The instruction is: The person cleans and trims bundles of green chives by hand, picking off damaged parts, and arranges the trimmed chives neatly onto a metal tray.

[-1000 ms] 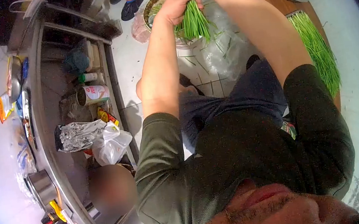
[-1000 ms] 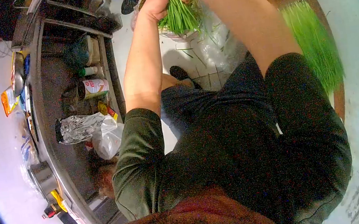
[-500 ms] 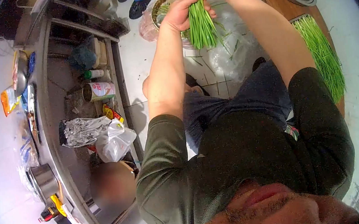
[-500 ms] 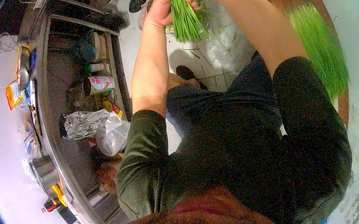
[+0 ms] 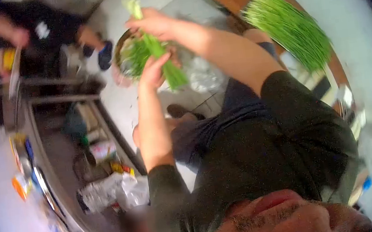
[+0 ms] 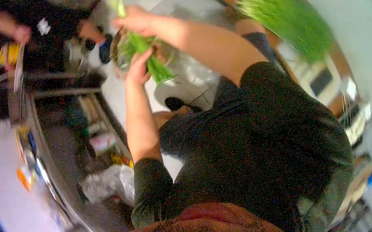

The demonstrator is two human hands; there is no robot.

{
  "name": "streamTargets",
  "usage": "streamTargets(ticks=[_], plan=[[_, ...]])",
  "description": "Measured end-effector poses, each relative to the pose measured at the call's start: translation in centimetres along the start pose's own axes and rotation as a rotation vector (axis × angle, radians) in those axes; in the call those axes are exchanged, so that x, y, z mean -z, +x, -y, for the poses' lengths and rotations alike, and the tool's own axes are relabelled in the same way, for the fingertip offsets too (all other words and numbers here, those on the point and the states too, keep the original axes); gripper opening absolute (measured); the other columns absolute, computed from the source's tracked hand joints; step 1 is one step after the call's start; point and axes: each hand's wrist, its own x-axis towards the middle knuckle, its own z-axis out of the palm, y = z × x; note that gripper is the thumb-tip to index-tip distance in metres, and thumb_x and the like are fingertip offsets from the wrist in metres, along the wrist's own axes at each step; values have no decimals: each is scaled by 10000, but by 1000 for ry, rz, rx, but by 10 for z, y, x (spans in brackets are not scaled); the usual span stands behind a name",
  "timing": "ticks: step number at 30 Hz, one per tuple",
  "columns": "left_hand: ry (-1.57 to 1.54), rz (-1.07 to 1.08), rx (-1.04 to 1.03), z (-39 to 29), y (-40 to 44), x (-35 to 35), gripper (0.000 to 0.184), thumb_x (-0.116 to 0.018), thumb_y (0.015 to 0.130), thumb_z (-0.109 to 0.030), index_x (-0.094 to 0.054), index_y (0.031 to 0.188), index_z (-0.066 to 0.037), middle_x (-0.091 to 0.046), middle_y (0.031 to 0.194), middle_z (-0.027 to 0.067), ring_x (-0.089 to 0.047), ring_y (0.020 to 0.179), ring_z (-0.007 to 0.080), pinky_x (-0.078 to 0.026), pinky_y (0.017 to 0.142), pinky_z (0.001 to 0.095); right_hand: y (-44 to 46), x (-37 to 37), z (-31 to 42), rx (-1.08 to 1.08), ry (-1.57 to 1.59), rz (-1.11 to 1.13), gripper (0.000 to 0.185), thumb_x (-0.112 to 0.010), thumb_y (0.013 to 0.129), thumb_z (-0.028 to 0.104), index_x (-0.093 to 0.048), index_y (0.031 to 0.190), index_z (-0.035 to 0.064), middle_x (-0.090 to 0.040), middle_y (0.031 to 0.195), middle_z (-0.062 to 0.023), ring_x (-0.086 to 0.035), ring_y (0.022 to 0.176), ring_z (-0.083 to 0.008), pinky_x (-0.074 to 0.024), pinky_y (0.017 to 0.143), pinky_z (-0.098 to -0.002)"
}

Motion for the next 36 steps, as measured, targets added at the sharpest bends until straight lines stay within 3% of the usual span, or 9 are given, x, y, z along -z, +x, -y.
streamTargets(ticks=[2, 4, 7, 9, 15, 20, 23, 29, 36], plan=[[220, -273, 89, 20, -10, -9, 522, -704, 884, -229, -510, 1290, 33, -619, 1126, 112, -612, 977, 229, -502, 862, 356, -15, 23, 22, 71, -117, -4, 163, -709, 852, 146, -635, 899, 9, -618, 745, -59, -589, 615, -159, -510, 556, -311], [377, -45, 108, 40, -11, 15, 574, -670, 915, -272, -472, 1352, 42, -602, 1217, 130, -611, 1027, 221, -492, 922, 350, -27, 54, 56, 114, -294, -40, 199, -702, 873, 202, -630, 938, 27, -610, 743, -47, -567, 599, -137, -491, 541, -289], [470, -131, 181, 42, -20, 23, 476, -607, 963, -229, -484, 1338, 37, -630, 1170, 162, -640, 1008, 231, -500, 905, 345, -67, 123, 136, 293, -725, -155, 293, -672, 904, 315, -616, 1021, 53, -590, 731, -25, -554, 624, -101, -482, 559, -279], [399, -240, 136, 53, -37, 44, 421, -570, 984, -195, -492, 1326, 37, -641, 1138, 153, -640, 1010, 227, -502, 893, 338, -107, 167, 212, 111, -897, -282, 318, -638, 915, 248, -593, 1100, -8, -634, 880, -62, -601, 749, -172, -522, 660, -341], [239, -451, 73, 85, -60, 55, 267, -580, 988, -169, -576, 1180, 17, -651, 986, 96, -621, 859, 160, -505, 809, 283, -230, 287, 284, -77, -1261, -868, 178, -637, 864, 204, -579, 937, 53, -580, 768, -21, -505, 656, -93, -432, 566, -283], [278, -523, -170, 98, -8, -17, 121, -596, 975, -147, -600, 932, -34, -603, 813, 49, -546, 740, 134, -459, 716, 275, -307, 418, 213, -284, -1606, -881, 339, -660, 892, 305, -601, 1077, 27, -658, 819, -140, -643, 775, -225, -517, 671, -364], [187, -447, -276, 100, 39, -96, 97, -584, 966, -105, -598, 950, -10, -590, 809, 51, -542, 739, 136, -449, 708, 269, -314, 384, 144, -414, -1771, -750, 377, -663, 877, 261, -572, 1138, 5, -678, 923, -243, -665, 877, -386, -519, 720, -468], [-143, -298, 47, 148, 137, -209, 141, -555, 955, -139, -564, 1035, -24, -604, 971, 68, -582, 872, 209, -459, 766, 357, -307, 297, 35, -529, -1476, -453, 303, -630, 858, 236, -562, 1072, 32, -676, 894, -231, -654, 858, -425, -521, 733, -528], [-260, -428, 229, 215, 255, -228, 391, -597, 904, -218, -493, 1222, -16, -586, 1148, 121, -599, 956, 234, -518, 788, 421, -328, 307, 17, -659, -1427, -584, 290, -638, 885, 260, -535, 1050, 45, -666, 935, -244, -631, 916, -440, -501, 785, -532]])
